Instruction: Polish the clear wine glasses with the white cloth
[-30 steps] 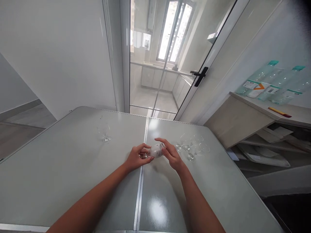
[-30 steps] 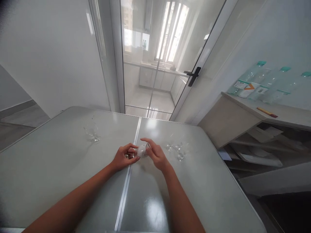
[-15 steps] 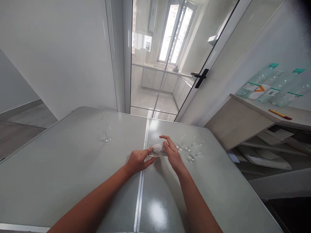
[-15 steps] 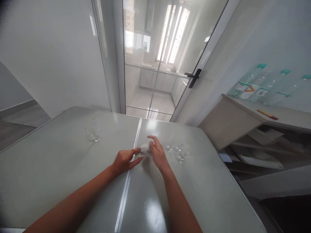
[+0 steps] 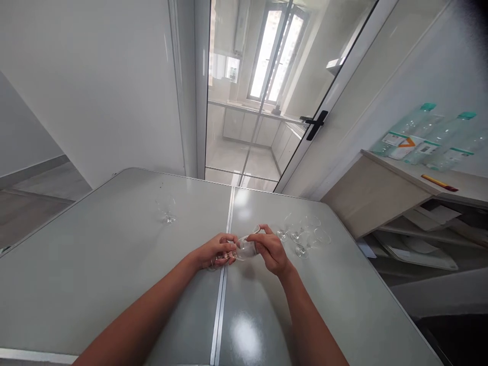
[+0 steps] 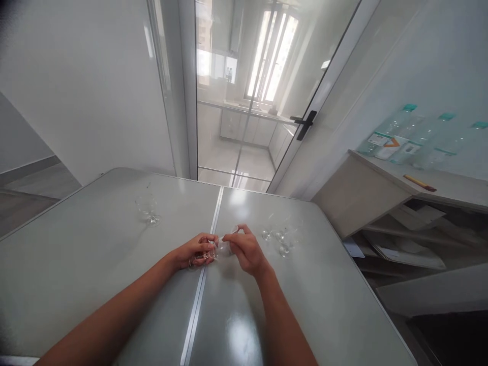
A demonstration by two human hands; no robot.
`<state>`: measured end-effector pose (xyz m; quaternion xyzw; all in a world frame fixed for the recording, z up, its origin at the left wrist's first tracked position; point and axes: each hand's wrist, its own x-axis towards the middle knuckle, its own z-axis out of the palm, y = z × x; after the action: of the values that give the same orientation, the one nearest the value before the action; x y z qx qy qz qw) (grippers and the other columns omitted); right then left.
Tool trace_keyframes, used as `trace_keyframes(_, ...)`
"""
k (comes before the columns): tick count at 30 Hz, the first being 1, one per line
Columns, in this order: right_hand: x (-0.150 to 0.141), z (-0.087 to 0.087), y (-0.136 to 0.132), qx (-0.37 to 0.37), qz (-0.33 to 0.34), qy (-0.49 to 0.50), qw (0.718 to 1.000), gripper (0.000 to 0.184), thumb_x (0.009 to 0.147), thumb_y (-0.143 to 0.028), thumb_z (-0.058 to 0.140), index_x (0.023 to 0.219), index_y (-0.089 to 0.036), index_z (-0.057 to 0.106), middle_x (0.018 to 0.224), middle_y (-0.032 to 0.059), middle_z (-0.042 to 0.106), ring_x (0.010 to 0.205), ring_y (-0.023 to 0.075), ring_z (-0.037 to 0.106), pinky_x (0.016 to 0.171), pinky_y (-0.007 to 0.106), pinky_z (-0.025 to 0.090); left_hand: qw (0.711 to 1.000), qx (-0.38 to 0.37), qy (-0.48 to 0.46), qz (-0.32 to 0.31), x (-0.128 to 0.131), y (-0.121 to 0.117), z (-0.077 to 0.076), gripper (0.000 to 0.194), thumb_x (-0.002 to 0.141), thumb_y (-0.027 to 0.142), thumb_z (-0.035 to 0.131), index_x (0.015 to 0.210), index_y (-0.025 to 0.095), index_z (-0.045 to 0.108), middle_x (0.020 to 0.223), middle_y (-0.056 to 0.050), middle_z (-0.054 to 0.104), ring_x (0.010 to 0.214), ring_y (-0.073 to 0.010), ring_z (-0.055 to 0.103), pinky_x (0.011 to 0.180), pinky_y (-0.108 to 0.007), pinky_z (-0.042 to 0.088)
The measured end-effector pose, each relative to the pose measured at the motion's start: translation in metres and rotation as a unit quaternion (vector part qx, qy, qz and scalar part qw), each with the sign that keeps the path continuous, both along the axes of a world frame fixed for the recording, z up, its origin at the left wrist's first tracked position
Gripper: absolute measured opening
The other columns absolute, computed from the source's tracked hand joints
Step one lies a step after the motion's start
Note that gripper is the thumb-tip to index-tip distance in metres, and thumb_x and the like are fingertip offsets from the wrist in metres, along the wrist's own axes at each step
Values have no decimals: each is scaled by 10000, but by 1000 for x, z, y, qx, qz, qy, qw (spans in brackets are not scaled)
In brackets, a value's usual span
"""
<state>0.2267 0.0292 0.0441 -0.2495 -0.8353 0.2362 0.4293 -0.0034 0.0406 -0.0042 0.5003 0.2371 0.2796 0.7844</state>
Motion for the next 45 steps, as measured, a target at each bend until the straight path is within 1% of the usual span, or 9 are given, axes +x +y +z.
trace_keyframes(6,-15,1,6,-292,-119,104,943,326,1007,-470,468,1112,-232,664,669,-32,481,589,144,428,550,260,331,960,178,112,183,8,-5,-8,398,831,483,740,1020,173,577,641,4,668,410,-74,468,421,-186,344)
trace_keyframes(12,-6,-8,13,-415,-144,188,878,382,904,-545,581,1106,-225,640,688,-35,506,610,150,471,553,240,361,772,492,274,294,14,-14,-15,395,833,398,735,1165,198,654,730,-11,716,525,-120,591,548,-235,415)
trace_keyframes(15,-14,-7,11,-371,-174,170,896,332,920,-530,551,973,-217,645,714,-25,497,625,144,448,551,238,334,710,553,308,308,14,-14,-18,366,841,388,722,1152,202,669,748,-34,736,580,-158,643,565,-254,422)
trace_keyframes(17,-21,-4,8,-309,-184,141,923,310,953,-502,515,911,-217,628,717,-25,480,633,140,423,563,243,322,735,529,296,304,13,-15,-18,365,848,387,718,1156,203,648,769,-31,738,548,-138,609,558,-250,422)
trace_keyframes(22,-25,0,2,-246,-149,105,952,251,1007,-454,460,977,-235,580,632,-59,384,554,130,342,532,257,266,888,332,190,256,9,-14,-14,432,796,427,789,1116,198,611,757,1,695,496,-78,474,528,-219,401)
trace_keyframes(26,-22,-6,4,-204,-142,86,965,254,1023,-435,438,993,-231,587,618,-62,371,538,127,328,529,264,254,929,240,152,238,8,-9,-10,470,749,450,830,1065,172,622,722,-6,685,521,-82,483,529,-217,370)
trace_keyframes(31,-23,-11,9,-180,-155,80,968,284,1026,-445,415,985,-225,591,625,-53,405,541,131,353,531,263,270,917,259,168,254,10,-11,-7,461,772,475,799,1070,168,626,703,5,670,514,-81,471,528,-220,353)
trace_keyframes(39,-24,-10,7,-206,-163,77,962,317,1013,-477,435,985,-226,626,594,-57,383,526,136,335,529,273,249,822,398,280,296,19,-28,-11,359,867,441,696,1123,227,563,801,3,719,513,-106,531,562,-243,423)
trace_keyframes(45,-30,0,4,-240,-156,72,956,308,1015,-479,431,1018,-234,618,609,-57,384,550,140,345,543,271,262,789,459,326,247,4,-23,-2,328,906,409,644,1162,224,557,760,17,714,520,-127,596,562,-242,429)
